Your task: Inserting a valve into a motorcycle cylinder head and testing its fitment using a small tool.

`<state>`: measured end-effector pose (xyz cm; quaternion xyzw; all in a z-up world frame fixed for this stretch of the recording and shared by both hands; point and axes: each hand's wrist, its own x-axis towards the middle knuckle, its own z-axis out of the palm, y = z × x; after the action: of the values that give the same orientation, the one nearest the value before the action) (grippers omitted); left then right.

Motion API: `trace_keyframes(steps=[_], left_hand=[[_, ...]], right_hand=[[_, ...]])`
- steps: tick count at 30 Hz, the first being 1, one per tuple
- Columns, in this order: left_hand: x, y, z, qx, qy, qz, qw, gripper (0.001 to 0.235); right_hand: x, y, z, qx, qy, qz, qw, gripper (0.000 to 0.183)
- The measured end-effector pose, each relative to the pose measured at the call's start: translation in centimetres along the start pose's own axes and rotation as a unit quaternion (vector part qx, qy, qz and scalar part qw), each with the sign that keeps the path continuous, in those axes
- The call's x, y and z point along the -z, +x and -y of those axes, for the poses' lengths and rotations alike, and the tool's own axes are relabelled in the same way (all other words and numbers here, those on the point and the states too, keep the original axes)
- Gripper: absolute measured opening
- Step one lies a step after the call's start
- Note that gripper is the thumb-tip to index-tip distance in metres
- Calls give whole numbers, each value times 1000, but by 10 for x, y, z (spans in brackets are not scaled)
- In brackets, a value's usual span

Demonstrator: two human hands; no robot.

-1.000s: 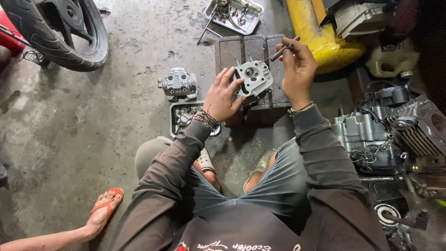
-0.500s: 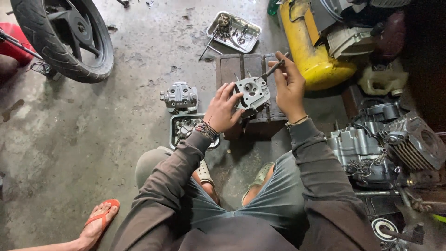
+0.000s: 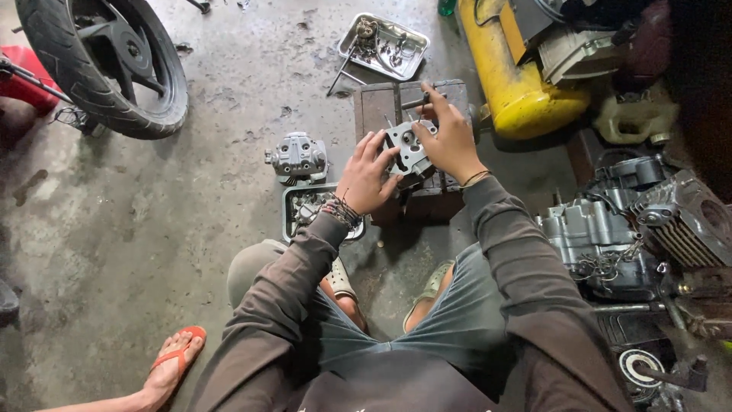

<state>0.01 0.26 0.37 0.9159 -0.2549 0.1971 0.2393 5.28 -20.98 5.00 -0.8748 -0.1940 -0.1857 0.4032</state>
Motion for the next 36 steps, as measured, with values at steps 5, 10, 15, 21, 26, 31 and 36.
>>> trace_keyframes(steps=[5,10,15,21,26,31,36], left_hand=[[-1,0,2,-1,-6,-2,1000,52],[-5,-2,2,-2,-4,-7,1000,53],[-3,-1,1,-5,-4,-9,1000,53],[-8,-2,5,-7,6,-13,1000,54],[-5,2,1,-15,12,-23,1000,53],[-6,1,2,-12,19,-26,999,53],[-7,-1,1,-4,15,-22,1000,53]], right_hand=[[3,0,-2,-11,-11,-5,1000,71],[2,-3,-11,-13,-3,-39,999,59],[2,-3,1,-17,3,-1,1000,75],[6,-3,1,-37,-18,-8,999,70],[-3,-4,-10,-46,-30,-39,998,69],[-4,-4,-2,-12,-25,-29,999,77],[-3,-7,1,-31,-5,-21,999,79]])
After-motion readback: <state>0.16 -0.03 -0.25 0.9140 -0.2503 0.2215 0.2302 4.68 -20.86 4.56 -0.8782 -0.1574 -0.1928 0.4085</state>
